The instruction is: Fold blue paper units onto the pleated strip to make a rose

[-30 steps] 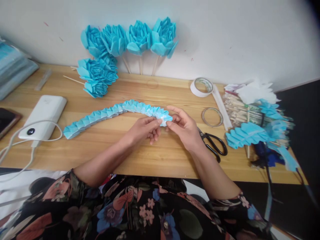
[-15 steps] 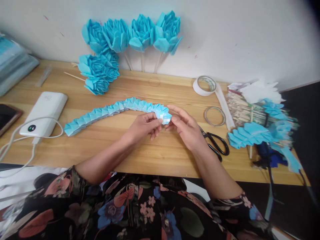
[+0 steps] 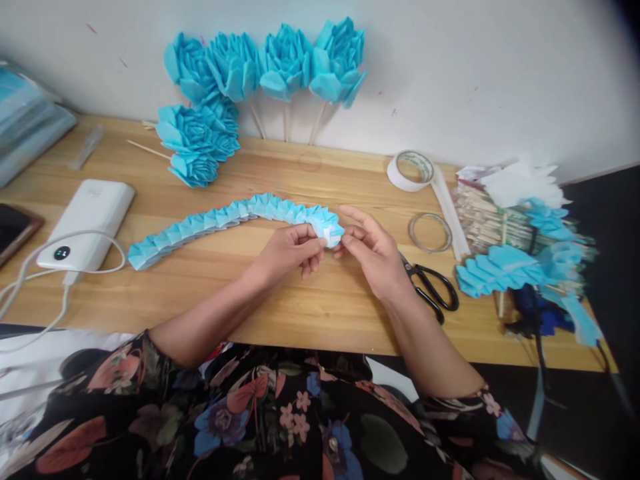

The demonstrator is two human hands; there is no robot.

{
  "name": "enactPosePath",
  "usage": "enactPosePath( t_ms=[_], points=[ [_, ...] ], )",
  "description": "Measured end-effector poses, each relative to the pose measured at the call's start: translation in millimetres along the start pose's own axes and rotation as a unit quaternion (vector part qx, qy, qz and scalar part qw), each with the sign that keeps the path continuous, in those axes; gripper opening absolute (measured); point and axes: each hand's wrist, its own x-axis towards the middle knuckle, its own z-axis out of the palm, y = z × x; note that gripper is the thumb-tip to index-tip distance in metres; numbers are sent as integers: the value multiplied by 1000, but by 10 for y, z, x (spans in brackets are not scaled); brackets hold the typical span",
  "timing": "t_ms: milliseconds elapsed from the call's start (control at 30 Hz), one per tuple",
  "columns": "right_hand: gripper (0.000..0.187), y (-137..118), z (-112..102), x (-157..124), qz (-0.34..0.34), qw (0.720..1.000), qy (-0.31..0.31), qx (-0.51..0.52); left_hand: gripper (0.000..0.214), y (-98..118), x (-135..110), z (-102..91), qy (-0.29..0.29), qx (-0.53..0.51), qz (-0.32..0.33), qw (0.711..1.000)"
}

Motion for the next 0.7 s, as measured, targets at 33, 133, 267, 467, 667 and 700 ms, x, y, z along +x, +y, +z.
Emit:
enactPosePath(
  t_ms=[33, 133, 267, 467, 667, 700],
  points=[
    [41, -5, -1, -4, -12, 1000, 24, -16, 17, 5, 0, 1, 8, 0, 2, 1000],
    [30, -20, 0, -19, -54, 991, 97, -76, 20, 5, 2, 1, 29, 1, 11, 1000],
    [33, -14, 14, -19, -26, 994, 64, -83, 20, -20, 4, -6, 23, -2, 14, 1000],
    [42, 7, 20, 5, 10, 1000, 7, -23, 27, -10, 7, -1, -18, -27, -34, 999],
    [51, -37, 5, 2, 31, 999, 9, 39, 40, 20, 13, 16, -65, -96, -98, 988],
    [51, -48, 2, 2, 33, 998, 10, 46, 40, 16, 17, 15, -71, -106, -103, 987]
  ],
)
